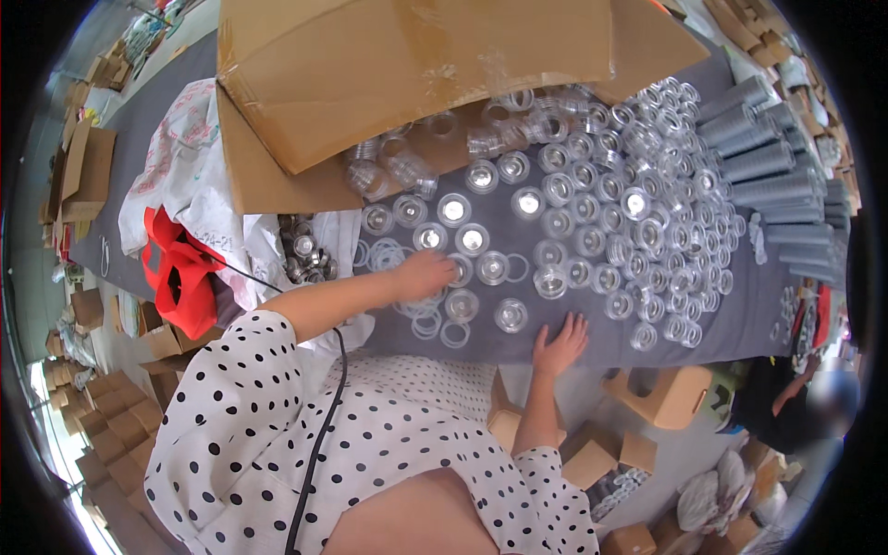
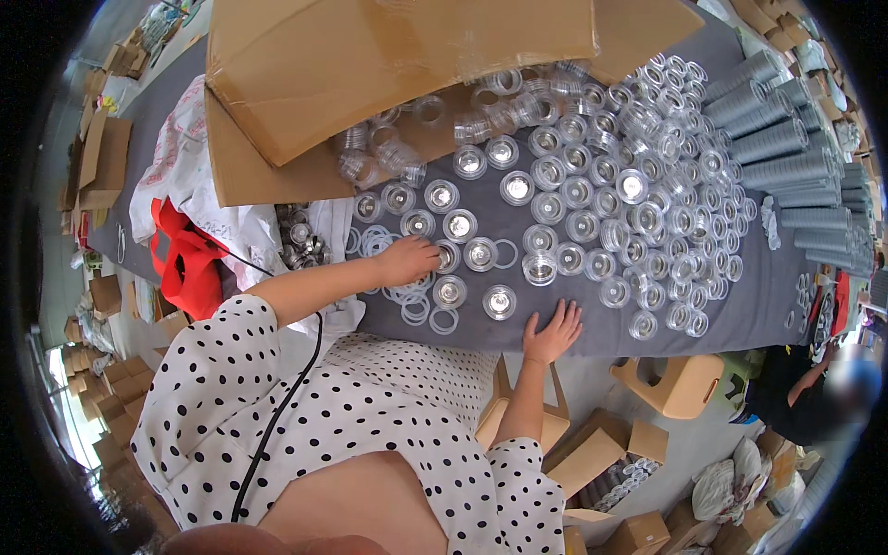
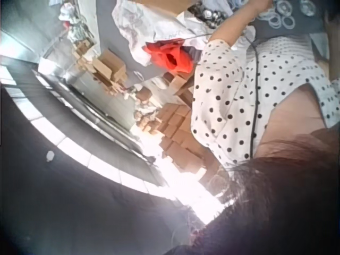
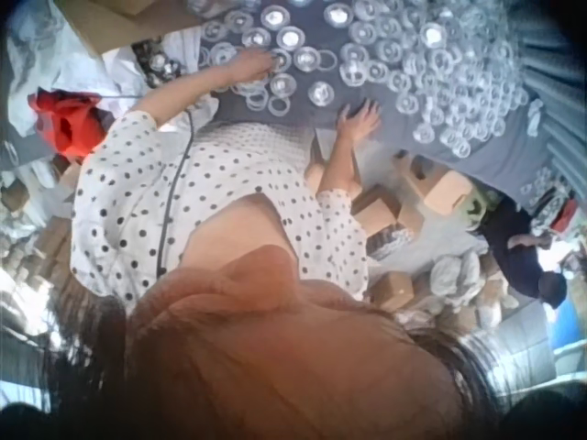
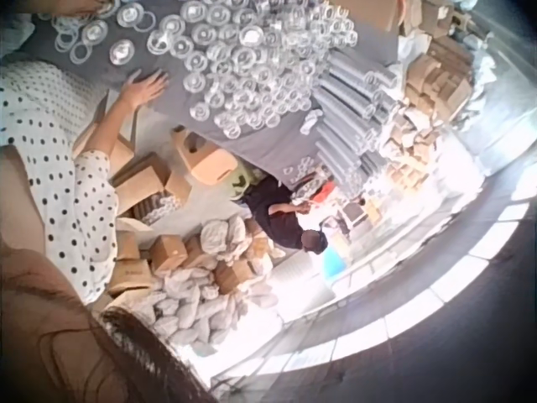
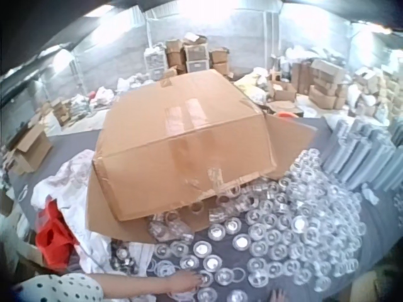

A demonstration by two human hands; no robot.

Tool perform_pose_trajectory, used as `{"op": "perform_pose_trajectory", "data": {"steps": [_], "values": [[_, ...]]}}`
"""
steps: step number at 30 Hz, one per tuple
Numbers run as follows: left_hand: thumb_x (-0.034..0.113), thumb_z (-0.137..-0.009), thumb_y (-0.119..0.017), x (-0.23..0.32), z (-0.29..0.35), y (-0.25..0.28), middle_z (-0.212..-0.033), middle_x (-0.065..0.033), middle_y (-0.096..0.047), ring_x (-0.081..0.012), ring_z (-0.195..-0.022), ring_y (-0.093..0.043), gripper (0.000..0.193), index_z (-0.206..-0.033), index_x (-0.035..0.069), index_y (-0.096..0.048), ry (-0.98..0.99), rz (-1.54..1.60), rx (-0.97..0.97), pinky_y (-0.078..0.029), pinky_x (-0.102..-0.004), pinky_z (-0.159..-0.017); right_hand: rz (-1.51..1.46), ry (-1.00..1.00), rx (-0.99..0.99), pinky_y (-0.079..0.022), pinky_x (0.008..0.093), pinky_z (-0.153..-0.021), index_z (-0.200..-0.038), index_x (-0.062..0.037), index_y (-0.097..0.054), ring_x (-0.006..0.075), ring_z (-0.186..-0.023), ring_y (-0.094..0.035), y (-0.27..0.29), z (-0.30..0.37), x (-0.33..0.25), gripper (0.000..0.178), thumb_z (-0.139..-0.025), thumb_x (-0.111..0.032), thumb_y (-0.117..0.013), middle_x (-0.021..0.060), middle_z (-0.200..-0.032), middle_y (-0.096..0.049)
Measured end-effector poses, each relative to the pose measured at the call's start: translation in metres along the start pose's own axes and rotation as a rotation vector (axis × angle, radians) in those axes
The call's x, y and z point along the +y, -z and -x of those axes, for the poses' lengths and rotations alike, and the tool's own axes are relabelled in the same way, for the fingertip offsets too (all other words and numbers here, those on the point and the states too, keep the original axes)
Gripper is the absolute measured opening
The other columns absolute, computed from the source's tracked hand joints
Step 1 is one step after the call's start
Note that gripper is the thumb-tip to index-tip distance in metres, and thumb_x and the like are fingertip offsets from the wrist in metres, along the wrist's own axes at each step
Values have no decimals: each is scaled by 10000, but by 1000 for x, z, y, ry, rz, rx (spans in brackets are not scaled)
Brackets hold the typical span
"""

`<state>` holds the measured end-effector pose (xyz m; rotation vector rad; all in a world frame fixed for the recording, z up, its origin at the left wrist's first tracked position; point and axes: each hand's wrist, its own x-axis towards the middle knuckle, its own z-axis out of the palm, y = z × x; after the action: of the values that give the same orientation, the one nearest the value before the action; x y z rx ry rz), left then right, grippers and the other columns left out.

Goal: The person sorts and organizes small clear plastic rings and components on a low table by hand.

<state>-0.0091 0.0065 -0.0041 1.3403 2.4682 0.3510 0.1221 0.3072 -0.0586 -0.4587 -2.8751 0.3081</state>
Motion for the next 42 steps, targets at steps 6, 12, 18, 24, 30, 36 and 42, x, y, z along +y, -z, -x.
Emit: {"op": "perform_pose_trajectory", "data": {"steps": [6, 12, 18, 24, 30, 36, 42], "values": [[129, -670, -558, 20, 9, -2, -1120, -109, -505, -247, -706, -571, 439, -1094, 49, -481, 111, -53, -87, -440, -376, -641, -27, 1, 7, -210, 459, -1006, -1202, -87, -421, 295, -1212, -317, 0, 0, 1, 550, -719, -312, -556, 117, -1278, -386], [116, -648, -548, 30, 3, -8, -1236, -168, -433, -268, -637, -607, 542, -1168, 25, -427, 234, -36, -224, -473, -383, -502, -22, -1, -5, -209, 462, -1007, -1199, -85, -422, 300, -1209, -319, 2, 0, 0, 550, -717, -312, -558, 119, -1282, -380], [119, -651, -545, 25, -8, -20, -1232, -193, -429, -268, -692, -611, 533, -1158, -1, -429, 217, -72, -267, -481, -389, -519, -44, 5, 1, -208, 464, -1004, -1200, -81, -421, 306, -1207, -320, 2, -1, -2, 548, -721, -311, -554, 121, -1281, -381], [98, -652, -549, 32, -6, -5, -1153, -178, -453, -284, -693, -582, 535, -1155, -16, -409, 223, 49, -134, -460, -399, -589, -33, 5, 1, -206, 463, -1005, -1201, -75, -422, 303, -1214, -314, 2, -1, -1, 548, -722, -307, -553, 127, -1272, -388], [79, -628, -573, 36, -7, -12, -1032, -150, -463, -312, -643, -558, 554, -1142, -37, -404, 343, 58, -115, -451, -398, -580, -17, 10, 2, -208, 460, -1005, -1205, -77, -419, 301, -1216, -312, 1, 1, -1, 551, -722, -303, -555, 125, -1273, -387], [69, -599, -595, 33, -19, -21, -1010, -146, -478, -299, -641, -578, 444, -1016, -48, -501, 333, 11, -241, -475, -379, -533, -18, 16, 8, -213, 461, -1002, -1203, -74, -420, 302, -1212, -317, 0, -1, -1, 555, -716, -297, -562, 125, -1271, -389], [96, -579, -617, 28, -33, -13, -972, -147, -497, -291, -700, -586, 431, -972, -48, -516, 337, 33, -356, -486, -387, -556, -29, 39, 29, -198, 460, -1008, -1219, -75, -398, 302, -1220, -301, -1, 0, -1, 574, -714, -290, -567, 127, -1279, -379]]}}
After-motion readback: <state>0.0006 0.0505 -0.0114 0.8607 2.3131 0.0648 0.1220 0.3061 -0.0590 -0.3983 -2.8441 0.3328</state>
